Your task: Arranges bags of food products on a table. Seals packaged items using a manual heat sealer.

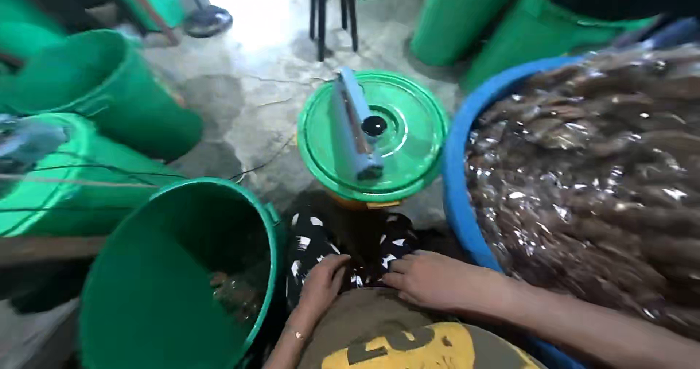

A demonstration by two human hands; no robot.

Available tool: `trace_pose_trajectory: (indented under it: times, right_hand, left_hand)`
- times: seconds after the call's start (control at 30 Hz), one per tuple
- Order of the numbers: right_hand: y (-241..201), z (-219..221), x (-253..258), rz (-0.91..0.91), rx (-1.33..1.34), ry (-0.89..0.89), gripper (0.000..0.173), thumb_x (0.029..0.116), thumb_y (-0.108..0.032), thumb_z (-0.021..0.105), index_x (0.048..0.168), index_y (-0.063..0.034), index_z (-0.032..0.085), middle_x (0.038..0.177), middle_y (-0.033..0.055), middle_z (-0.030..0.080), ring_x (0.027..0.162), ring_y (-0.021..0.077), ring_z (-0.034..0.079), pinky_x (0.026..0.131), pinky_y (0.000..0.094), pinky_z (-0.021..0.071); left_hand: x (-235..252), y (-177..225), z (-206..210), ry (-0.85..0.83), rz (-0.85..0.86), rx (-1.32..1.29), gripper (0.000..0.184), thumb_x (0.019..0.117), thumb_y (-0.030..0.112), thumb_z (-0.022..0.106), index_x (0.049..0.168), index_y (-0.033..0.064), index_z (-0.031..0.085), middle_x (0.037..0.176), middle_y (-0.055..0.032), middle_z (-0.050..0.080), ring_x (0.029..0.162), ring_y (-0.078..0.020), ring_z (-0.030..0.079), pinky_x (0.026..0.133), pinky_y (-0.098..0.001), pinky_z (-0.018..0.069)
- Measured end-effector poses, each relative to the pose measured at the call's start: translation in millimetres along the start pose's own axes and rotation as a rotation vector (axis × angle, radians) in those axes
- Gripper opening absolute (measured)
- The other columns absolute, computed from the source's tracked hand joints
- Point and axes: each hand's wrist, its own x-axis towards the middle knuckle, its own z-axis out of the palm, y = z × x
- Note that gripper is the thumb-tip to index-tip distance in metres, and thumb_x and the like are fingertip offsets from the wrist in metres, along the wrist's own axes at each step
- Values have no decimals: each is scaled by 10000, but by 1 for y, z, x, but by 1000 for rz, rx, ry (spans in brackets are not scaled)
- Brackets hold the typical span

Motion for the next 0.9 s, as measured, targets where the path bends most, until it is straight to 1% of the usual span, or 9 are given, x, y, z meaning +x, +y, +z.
trace_pose_trajectory:
  times: [0.17, 0.23, 0.3, 0.37, 0.5, 0.57, 0.67, 0.8, 0.9]
  right_hand:
    - [4, 79, -19, 0, 404, 638, 258, 985, -8, 583, 1209, 10, 710, 1105, 231, 728, 1000, 377, 730, 882, 525, 587]
    - [3, 98, -10, -64, 617, 795, 284, 990, 5, 534, 1216, 23, 704, 1162, 186, 732, 1072, 264, 721, 975, 408, 568]
    - [1, 97, -3, 2, 851, 797, 311, 1021, -52, 515, 1284, 38, 655, 1238, 171, 698, 1131, 183, 686, 1013, 333, 545]
    - [2, 81, 1, 195, 1130, 755, 418, 1026, -101, 518, 1411, 59, 531, 1376, 200, 607, 1189, 212, 657, 1014, 363, 546]
    - [26, 43, 22, 484, 1632, 845, 499, 1042, -77, 479, 1520, 18, 369, 1441, 218, 534, 1203, 266, 641, 986, 413, 549]
    - [32, 34, 22, 442, 1618, 840, 404, 1064, -76, 452, 1441, 69, 452, 1354, 236, 595, 1153, 263, 658, 982, 409, 543]
    - [31, 31, 17, 354, 1199, 759, 316, 1042, -35, 508, 1305, 104, 615, 1295, 265, 652, 1207, 328, 640, 1078, 455, 471]
    - [8, 36, 13, 454, 1018, 657, 342, 1042, -90, 546, 1357, 23, 620, 1336, 268, 629, 1285, 409, 580, 1115, 580, 404]
    - [-16, 58, 4, 459, 1092, 734, 330, 1051, -84, 529, 1343, 38, 622, 1324, 267, 635, 1272, 393, 593, 1112, 546, 417]
  left_hand:
    - [19, -4, -5, 40, -72, -257, 359, 1046, 106, 490, 1377, -7, 569, 1304, -191, 635, 1134, -267, 660, 978, -435, 535]
    - [32, -3, -14, -17, -174, -496, 386, 1062, 102, 451, 1431, -5, 493, 1335, -190, 599, 1119, -253, 662, 928, -417, 561]
    - [54, -1, -21, -9, -242, -718, 450, 1075, 120, 426, 1501, -12, 367, 1360, -208, 566, 1136, -268, 651, 927, -421, 562]
    - [81, 5, -24, 67, -264, -913, 505, 1094, 153, 379, 1555, -3, 243, 1394, -228, 525, 1162, -277, 630, 952, -422, 548]
    - [123, 20, -34, 279, -284, -1131, 441, 1118, 217, 330, 1487, -23, 311, 1243, -155, 559, 1019, -174, 632, 879, -335, 550]
    - [133, 25, -34, 273, -283, -1164, 395, 1120, 238, 333, 1414, -22, 371, 1079, -95, 588, 890, -136, 651, 801, -316, 577]
    - [140, 22, -35, 182, -287, -1114, 306, 1124, 235, 294, 1276, 14, 440, 909, -10, 658, 778, -87, 692, 732, -285, 609]
    - [144, 21, -42, 152, -200, -952, 404, 1115, 167, 278, 1470, -23, 238, 1174, -59, 515, 975, -23, 615, 867, -254, 552]
    - [147, 22, -33, 154, -172, -1040, 370, 1119, 200, 221, 1448, 31, 241, 1071, -3, 580, 868, -32, 661, 790, -245, 584]
